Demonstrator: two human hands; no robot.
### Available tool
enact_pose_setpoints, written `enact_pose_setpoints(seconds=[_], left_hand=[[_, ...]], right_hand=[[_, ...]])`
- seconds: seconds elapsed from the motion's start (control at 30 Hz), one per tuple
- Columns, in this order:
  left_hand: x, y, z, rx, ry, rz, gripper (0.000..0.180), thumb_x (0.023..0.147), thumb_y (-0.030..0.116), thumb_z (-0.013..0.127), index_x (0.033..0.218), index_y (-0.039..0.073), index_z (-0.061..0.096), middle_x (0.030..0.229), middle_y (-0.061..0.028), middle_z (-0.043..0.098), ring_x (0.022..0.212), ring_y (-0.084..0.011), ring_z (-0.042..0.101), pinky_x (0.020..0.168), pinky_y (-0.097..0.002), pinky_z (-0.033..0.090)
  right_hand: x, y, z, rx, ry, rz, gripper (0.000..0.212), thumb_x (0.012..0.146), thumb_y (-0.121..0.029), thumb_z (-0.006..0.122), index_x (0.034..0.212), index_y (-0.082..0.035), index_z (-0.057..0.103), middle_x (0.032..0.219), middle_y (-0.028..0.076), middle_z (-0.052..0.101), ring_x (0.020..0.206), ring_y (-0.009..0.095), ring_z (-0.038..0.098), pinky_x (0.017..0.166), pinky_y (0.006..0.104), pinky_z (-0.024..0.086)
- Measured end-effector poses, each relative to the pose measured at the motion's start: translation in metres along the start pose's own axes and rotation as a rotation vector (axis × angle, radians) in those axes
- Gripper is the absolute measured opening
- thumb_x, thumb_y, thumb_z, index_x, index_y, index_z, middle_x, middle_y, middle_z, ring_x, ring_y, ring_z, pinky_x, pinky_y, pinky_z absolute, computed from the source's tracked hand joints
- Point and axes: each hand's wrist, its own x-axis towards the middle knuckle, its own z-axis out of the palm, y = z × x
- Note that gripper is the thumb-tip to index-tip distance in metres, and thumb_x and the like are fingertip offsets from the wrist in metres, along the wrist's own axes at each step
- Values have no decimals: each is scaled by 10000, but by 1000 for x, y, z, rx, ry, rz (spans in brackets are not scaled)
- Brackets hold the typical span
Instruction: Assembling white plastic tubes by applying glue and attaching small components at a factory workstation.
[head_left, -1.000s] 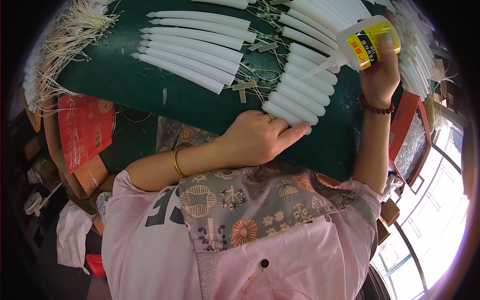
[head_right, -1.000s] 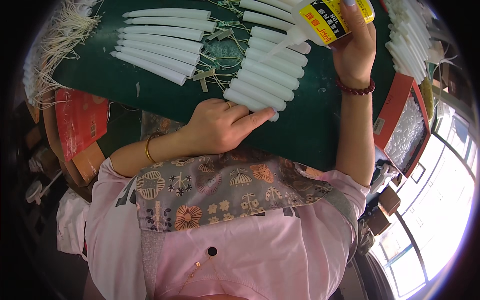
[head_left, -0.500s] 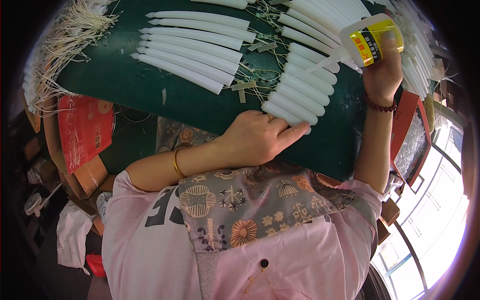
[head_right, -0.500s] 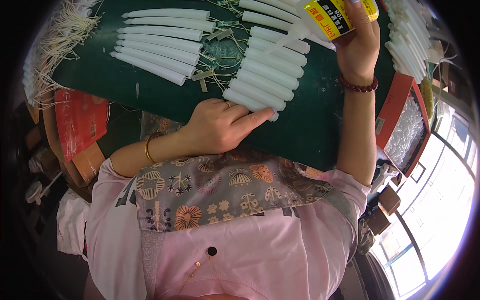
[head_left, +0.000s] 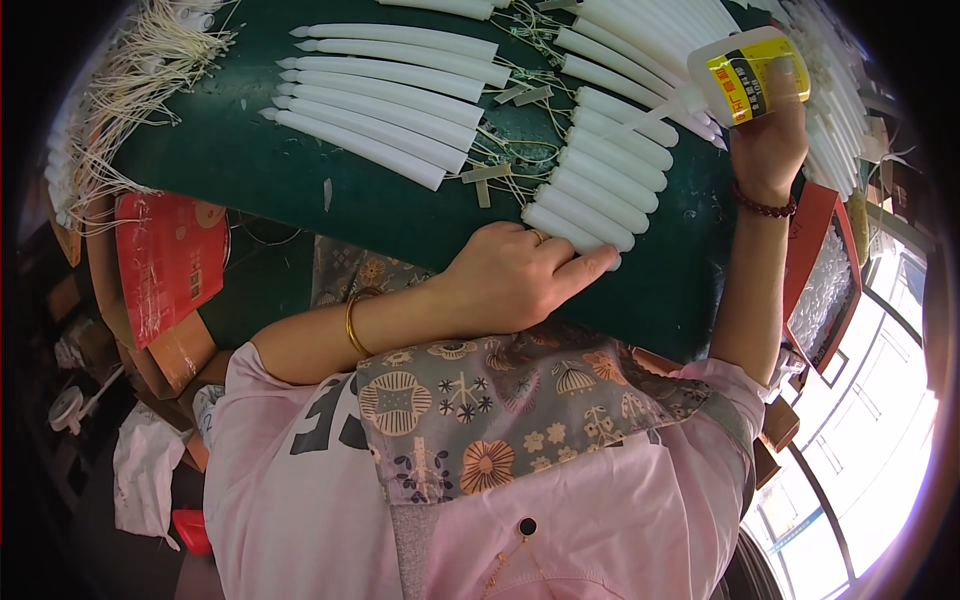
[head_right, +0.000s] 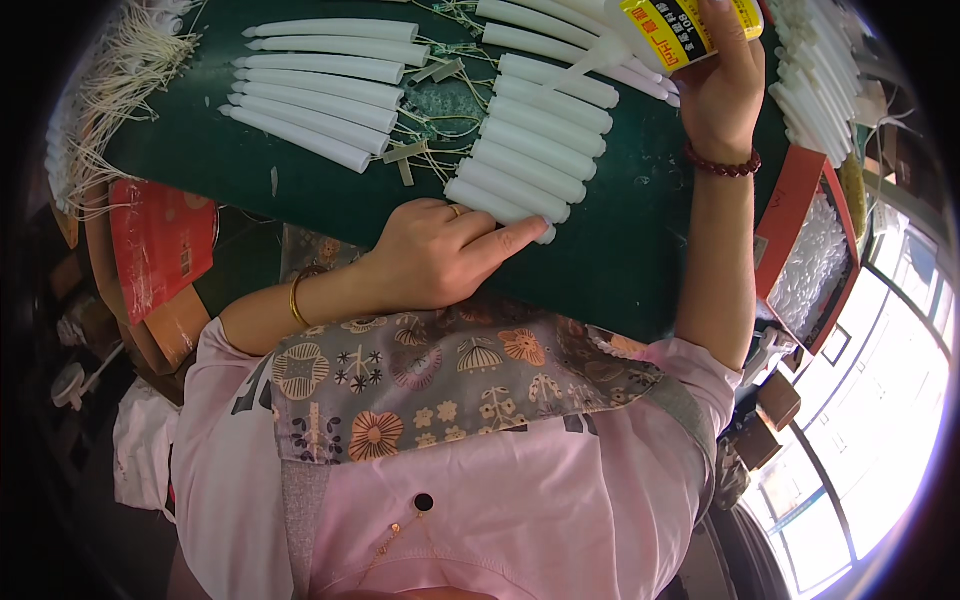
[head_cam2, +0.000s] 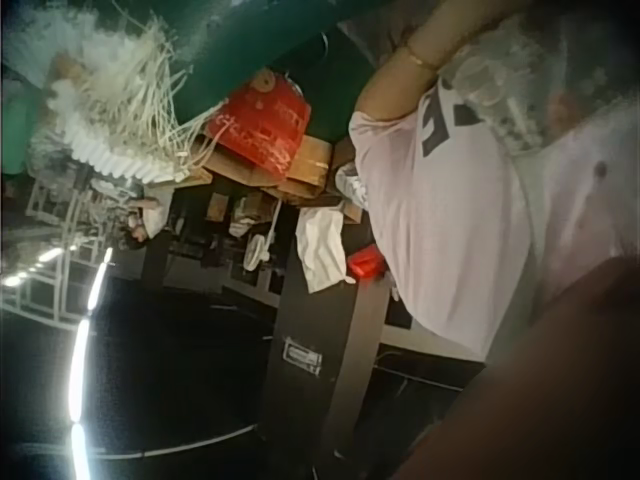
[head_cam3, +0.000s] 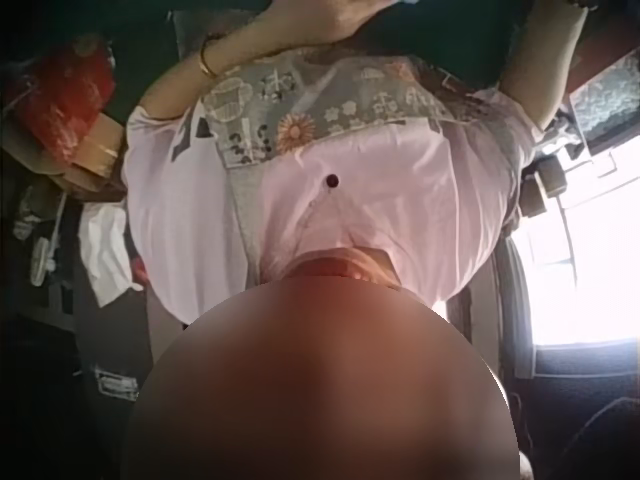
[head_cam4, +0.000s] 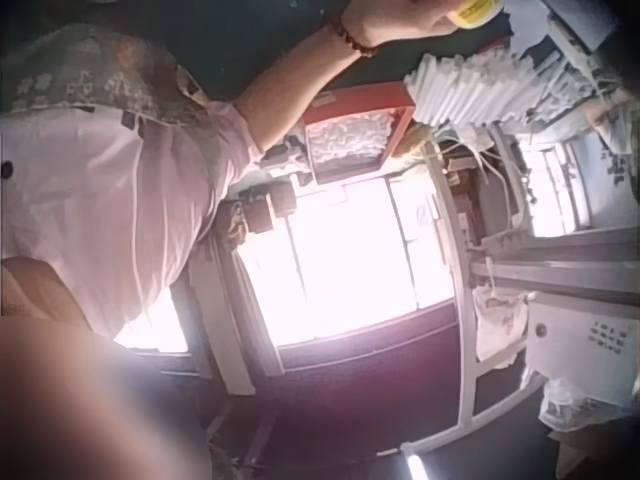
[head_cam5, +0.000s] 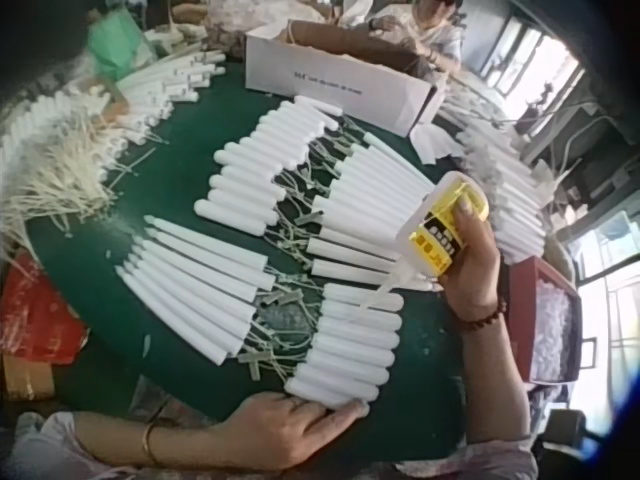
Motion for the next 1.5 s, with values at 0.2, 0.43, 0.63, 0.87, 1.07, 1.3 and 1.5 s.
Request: enact_pose_setpoints(seconds=[0.2,0.43,0.63,0.87,1.07,1.3,1.5], left_hand=[[1,0,-1,-1,2,0,363,925,182,659,1275,109,723,819,-10,645,677,-158,634,592,-310,524],[1,0,-1,-12,-17,-8,380,924,183,661,1293,110,716,821,-14,644,672,-160,632,585,-310,521],[1,0,0,-13,-11,-3,386,921,184,663,1297,110,715,822,-13,643,666,-164,630,566,-312,513],[1,0,-1,-22,-16,-1,386,922,183,669,1297,105,715,846,-23,654,682,-169,634,574,-315,514],[1,0,-1,-23,-5,0,380,919,183,678,1287,103,720,845,-20,654,687,-169,636,581,-317,515],[2,-1,-1,-30,-10,-4,378,917,184,681,1284,103,722,838,-19,656,690,-168,640,584,-315,518],[5,-3,-1,-19,0,8,383,911,172,669,1284,102,723,822,-22,647,668,-168,633,568,-314,510]], right_hand=[[5,-1,-2,-40,28,-17,522,1068,-417,565,1423,-34,556,1253,160,704,1121,279,720,952,429,598],[7,0,-1,-72,52,-13,513,1062,-418,575,1410,-41,561,1246,160,705,1124,282,718,943,427,596],[15,-4,-2,-4,99,-47,505,1064,-409,579,1397,-30,561,1232,146,704,1116,276,716,920,402,600],[18,-3,2,9,73,-21,473,1065,-388,585,1377,-34,564,1216,137,702,1088,267,715,889,394,595],[24,1,-6,58,116,-30,462,1061,-385,593,1361,-33,579,1218,133,705,1078,254,712,842,365,578],[30,3,-4,6,120,2,451,1055,-379,607,1347,-36,593,1209,131,712,1086,248,704,878,369,563],[30,0,4,62,159,-18,462,1051,-400,616,1340,-40,595,1191,135,713,1066,247,703,853,383,567]])
